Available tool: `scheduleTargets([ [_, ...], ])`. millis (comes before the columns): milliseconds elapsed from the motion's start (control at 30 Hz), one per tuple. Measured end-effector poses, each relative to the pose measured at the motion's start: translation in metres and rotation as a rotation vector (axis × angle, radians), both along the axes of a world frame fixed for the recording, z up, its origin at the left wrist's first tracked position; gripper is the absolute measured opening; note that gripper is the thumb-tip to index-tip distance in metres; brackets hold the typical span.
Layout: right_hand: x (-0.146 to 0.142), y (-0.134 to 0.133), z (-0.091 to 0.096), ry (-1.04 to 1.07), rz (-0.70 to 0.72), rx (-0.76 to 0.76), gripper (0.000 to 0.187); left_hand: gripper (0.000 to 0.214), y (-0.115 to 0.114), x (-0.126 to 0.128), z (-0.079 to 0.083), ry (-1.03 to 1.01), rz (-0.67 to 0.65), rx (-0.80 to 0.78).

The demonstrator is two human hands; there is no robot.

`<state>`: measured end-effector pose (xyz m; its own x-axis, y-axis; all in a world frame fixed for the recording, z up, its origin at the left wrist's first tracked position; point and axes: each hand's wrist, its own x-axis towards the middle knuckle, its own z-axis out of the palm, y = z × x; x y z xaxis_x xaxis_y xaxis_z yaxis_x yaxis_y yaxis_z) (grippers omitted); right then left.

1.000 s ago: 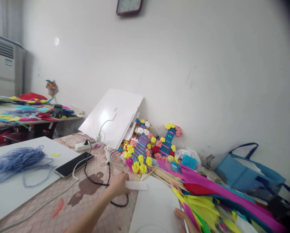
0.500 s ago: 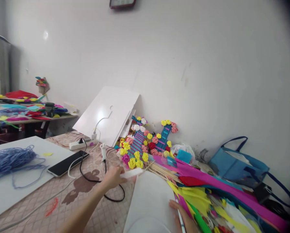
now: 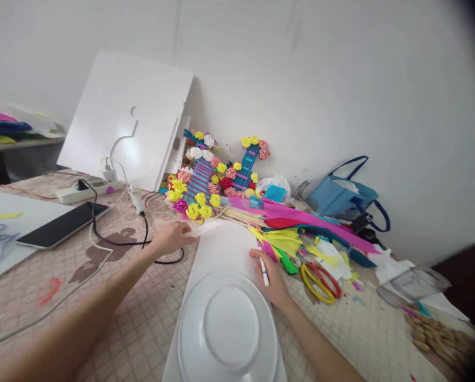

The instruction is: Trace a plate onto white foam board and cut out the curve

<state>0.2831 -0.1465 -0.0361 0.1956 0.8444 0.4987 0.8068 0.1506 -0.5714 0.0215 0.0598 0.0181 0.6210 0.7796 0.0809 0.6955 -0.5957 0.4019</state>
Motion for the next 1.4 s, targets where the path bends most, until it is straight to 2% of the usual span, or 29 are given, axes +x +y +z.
scheduleTargets([
  [267, 0.007, 0.003, 0.006, -0.066, 0.025, -0.036, 0.032, 0.03, -0.011, -0.02, 0.001, 0.077, 0.01, 0.057],
  [367, 0.021, 0.02, 0.011, -0.103, 0.064, -0.044, 0.034, 0.04, -0.016, -0.023, 0.002, 0.072, 0.028, 0.095],
  [433, 0.032, 0.038, 0.013, -0.136, 0.111, -0.05, 0.036, 0.042, -0.022, -0.017, 0.002, 0.052, 0.015, 0.115],
  [633, 0.057, 0.097, 0.012, -0.297, 0.283, -0.028, 0.04, 0.031, -0.034, 0.019, -0.001, 0.013, -0.116, 0.109],
  [833, 0.077, 0.13, 0.017, -0.317, 0.277, -0.009, 0.042, 0.027, -0.016, 0.048, -0.003, 0.002, -0.253, 0.116],
  [933, 0.083, 0.135, 0.019, -0.318, 0.252, -0.01, 0.042, 0.027, -0.004, 0.059, -0.003, 0.014, -0.271, 0.119],
  [1033, 0.082, 0.134, 0.02, -0.321, 0.241, -0.029, 0.041, 0.027, 0.001, 0.062, -0.003, 0.024, -0.211, 0.133],
  [1200, 0.072, 0.128, 0.017, -0.329, 0.292, -0.081, 0.041, 0.03, -0.008, 0.052, -0.003, 0.028, -0.145, 0.145],
  [1400, 0.068, 0.13, 0.013, -0.276, 0.242, -0.07, 0.039, 0.028, -0.017, 0.042, -0.007, 0.028, -0.153, 0.142],
])
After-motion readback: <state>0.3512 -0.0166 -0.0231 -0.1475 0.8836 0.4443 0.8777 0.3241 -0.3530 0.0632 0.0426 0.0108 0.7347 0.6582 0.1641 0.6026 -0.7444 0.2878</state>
